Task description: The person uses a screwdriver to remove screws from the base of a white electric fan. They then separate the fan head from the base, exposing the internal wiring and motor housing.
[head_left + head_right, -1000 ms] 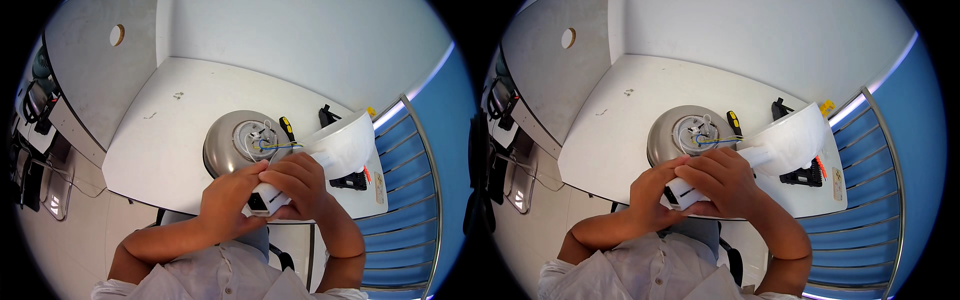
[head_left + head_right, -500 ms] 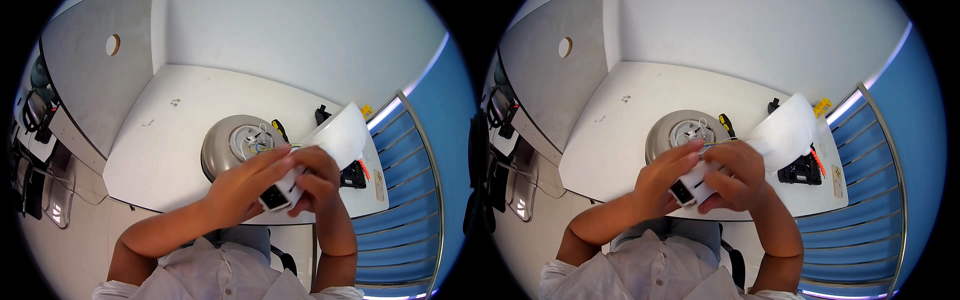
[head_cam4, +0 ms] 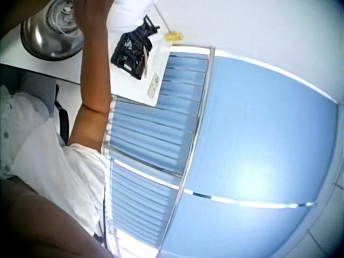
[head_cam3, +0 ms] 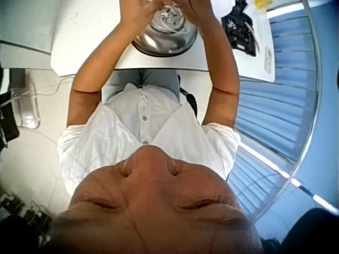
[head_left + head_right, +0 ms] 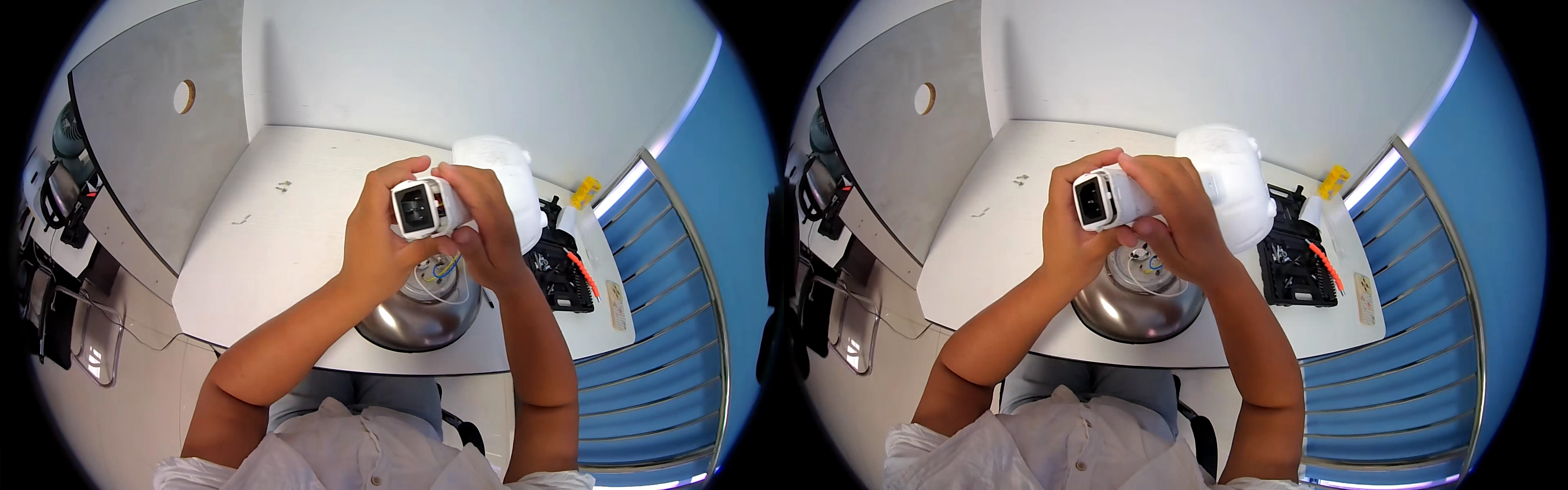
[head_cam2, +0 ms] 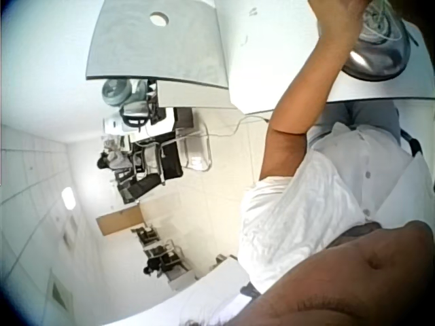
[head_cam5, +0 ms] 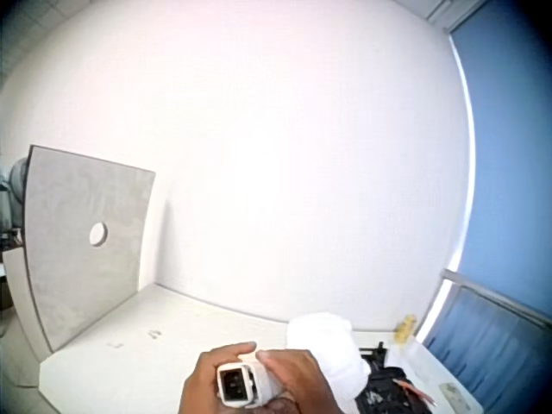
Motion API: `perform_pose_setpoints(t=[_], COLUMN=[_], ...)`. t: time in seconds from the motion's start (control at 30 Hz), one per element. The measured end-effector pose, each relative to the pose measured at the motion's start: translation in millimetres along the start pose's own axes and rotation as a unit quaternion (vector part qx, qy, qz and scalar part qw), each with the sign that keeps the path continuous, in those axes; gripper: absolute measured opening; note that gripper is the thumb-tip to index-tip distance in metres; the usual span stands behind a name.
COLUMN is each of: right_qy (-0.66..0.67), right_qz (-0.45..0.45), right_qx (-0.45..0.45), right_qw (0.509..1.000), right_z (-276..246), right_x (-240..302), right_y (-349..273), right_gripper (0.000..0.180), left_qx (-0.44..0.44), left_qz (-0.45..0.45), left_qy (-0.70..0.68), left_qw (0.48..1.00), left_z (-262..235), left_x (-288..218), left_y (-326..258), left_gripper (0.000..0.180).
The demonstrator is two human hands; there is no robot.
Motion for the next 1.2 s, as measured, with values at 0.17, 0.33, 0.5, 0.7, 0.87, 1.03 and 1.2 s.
perform_pose_setpoints(t=[0.17,0.33,0.5,0.7,0.87,1.03,1.2], right_qy=[-0.006,0.04,0.034,0.034,0.037,0.014,-0.029], right_qz=[-0.033,-0.028,0.003,0.032,0.02,-0.06,-0.108], right_qx=[-0.009,0.004,0.008,0.01,-0.02,-0.079,-0.061], right_qw=[0.999,0.999,0.999,0.999,0.999,0.995,0.992], right_z=[22,37,40,44,43,40,44], right_x=[-1,-4,-2,-5,-5,1,7], right_y=[15,23,31,35,31,8,-13], right_gripper=[0.054,0.056,0.059,0.056,0.055,0.054,0.052], left_qx=[0.02,0.024,0.0,-0.011,0.004,0.036,0.054], left_qz=[0.016,-0.011,-0.022,-0.054,-0.022,0.072,0.093], left_qy=[-0.014,-0.022,-0.036,-0.031,0.035,0.059,0.023], left_qw=[1.0,0.999,0.999,0.998,0.999,0.995,0.994], left_z=[-15,-31,-33,-37,-39,-35,-34], left_x=[8,9,10,13,9,3,3], left_y=[-9,-18,-20,-19,-20,-31,-50], left_gripper=[0.08,0.07,0.062,0.06,0.064,0.067,0.066])
Point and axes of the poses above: each hand's wrist, its own y-axis towards the middle knuckle, its own z-axis out of the palm, x = y × z, the point moved 7 cm from there along y, towards the middle knuckle, and after that the axes turned 15 degrees about z, right-handed, at the moved point
